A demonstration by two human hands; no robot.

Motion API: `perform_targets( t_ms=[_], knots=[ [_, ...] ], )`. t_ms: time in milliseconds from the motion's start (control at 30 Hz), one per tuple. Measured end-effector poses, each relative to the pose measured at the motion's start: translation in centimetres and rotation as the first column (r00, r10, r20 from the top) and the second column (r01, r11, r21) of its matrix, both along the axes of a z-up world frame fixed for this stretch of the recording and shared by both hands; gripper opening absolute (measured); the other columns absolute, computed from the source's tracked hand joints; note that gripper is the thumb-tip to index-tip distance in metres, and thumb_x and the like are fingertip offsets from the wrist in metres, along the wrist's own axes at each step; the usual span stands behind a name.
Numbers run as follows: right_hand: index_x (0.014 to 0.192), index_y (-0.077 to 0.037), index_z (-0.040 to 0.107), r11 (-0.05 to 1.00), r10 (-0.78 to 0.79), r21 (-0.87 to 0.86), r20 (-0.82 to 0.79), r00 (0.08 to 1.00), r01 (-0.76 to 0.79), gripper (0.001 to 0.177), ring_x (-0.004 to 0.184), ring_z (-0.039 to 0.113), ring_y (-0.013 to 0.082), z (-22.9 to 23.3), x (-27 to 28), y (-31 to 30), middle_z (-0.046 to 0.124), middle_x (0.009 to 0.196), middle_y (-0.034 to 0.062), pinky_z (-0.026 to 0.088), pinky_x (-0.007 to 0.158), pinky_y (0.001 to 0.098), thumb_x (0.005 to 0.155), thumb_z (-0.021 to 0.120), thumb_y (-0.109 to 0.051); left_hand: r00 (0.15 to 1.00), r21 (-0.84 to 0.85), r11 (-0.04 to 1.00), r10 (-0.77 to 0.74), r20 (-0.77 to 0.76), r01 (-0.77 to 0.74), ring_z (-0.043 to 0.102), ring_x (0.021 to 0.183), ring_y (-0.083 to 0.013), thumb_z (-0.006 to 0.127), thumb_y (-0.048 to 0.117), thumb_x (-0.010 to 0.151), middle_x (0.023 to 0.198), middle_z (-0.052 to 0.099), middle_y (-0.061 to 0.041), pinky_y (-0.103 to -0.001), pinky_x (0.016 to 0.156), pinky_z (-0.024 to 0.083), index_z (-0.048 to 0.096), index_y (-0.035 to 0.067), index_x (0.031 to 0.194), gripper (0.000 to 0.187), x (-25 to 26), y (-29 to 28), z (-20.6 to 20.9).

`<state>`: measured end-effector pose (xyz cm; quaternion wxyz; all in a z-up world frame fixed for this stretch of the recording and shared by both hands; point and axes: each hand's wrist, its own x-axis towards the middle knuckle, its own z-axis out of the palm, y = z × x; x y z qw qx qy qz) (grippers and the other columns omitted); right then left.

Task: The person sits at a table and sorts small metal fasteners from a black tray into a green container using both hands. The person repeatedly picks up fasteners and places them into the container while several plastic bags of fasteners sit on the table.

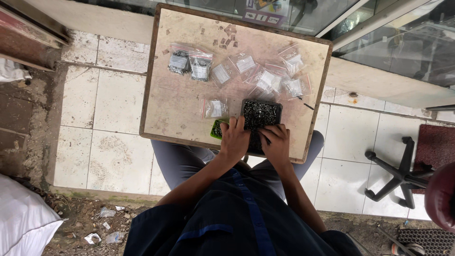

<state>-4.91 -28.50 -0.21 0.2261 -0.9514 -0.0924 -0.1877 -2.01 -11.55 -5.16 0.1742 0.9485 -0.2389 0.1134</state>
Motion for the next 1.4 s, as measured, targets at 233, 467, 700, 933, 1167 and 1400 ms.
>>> perform_targets(
  t_ms=[233,467,700,933,1167,1400],
  knots=[
    [0.107,-0.018,0.085,0.994,-0.013,0.111,0.008,1.0,0.012,0.012,0.102,0.067,0.0176,0.5,-0.7,0.1,0.078,0.102,-0.0038,0.046,0.079,0.0326,0.1,0.079,-0.01,0.994,0.06,0.997,-0.04,-0.1,0.046,0.045,0.117,-0.0377,0.078,0.021,0.098,0.131,0.05,-0.016,-0.057,0.08,0.034,0.065,0.013,0.072,0.03,-1.0,-0.3,0.1],
    [0.105,-0.015,0.083,0.979,-0.01,0.205,-0.021,1.0,0.014,0.012,0.095,0.071,0.02,0.4,-1.1,-0.2,0.077,0.092,-0.0015,0.052,0.077,0.0339,0.097,0.081,-0.007,0.993,0.063,0.997,-0.032,-0.114,0.039,0.044,0.111,-0.0356,0.075,0.019,0.099,0.12,0.049,-0.014,-0.057,0.078,0.031,0.063,0.012,0.076,0.027,-0.5,-1.0,0.8],
    [0.101,-0.01,0.081,0.97,-0.031,0.24,-0.03,0.999,0.037,0.015,0.09,0.075,0.0252,0.3,-1.1,-0.5,0.08,0.089,0.0053,0.058,0.076,0.0353,0.094,0.08,0.003,0.991,-0.171,0.985,-0.056,-0.125,0.034,0.038,0.104,-0.0296,0.075,0.027,0.09,0.104,0.034,-0.004,-0.053,0.078,0.031,0.06,0.014,0.071,0.028,0.3,-0.5,2.8],
    [0.115,-0.01,0.08,0.996,-0.013,0.085,0.103,0.995,0.004,0.024,0.098,0.062,0.022,1.8,0.7,0.3,0.072,0.103,0.0025,0.053,0.083,0.0344,0.094,0.079,0.0,0.995,-0.324,0.946,-0.024,-0.093,-0.008,0.04,0.097,-0.0254,0.076,0.025,0.078,0.1,0.032,0.001,-0.047,0.077,0.034,0.063,0.016,0.071,0.018,0.2,0.7,3.6],
    [0.088,-0.015,0.083,0.971,0.034,-0.229,-0.125,0.992,-0.062,0.019,0.095,0.054,0.0225,1.1,2.0,2.5,0.06,0.086,-0.0031,0.043,0.08,0.0396,0.071,0.09,-0.012,0.962,-0.365,0.907,0.125,-0.244,-0.21,0.046,0.097,-0.0254,0.076,0.036,0.077,0.1,0.037,0.002,-0.047,0.078,0.043,0.072,0.024,0.072,0.014,0.2,6.1,3.7],
    [0.087,-0.019,0.076,0.981,0.104,-0.152,-0.123,0.987,-0.122,0.008,0.098,0.054,0.0204,-3.5,1.8,1.4,0.055,0.085,-0.0055,0.047,0.076,0.0371,0.094,0.077,-0.023,0.92,-0.391,0.866,0.17,-0.354,-0.311,0.047,0.102,-0.0294,0.072,0.027,0.092,0.102,0.037,-0.001,-0.052,0.081,0.046,0.069,0.016,0.08,0.017,-0.6,10.8,6.2]
  ],
)
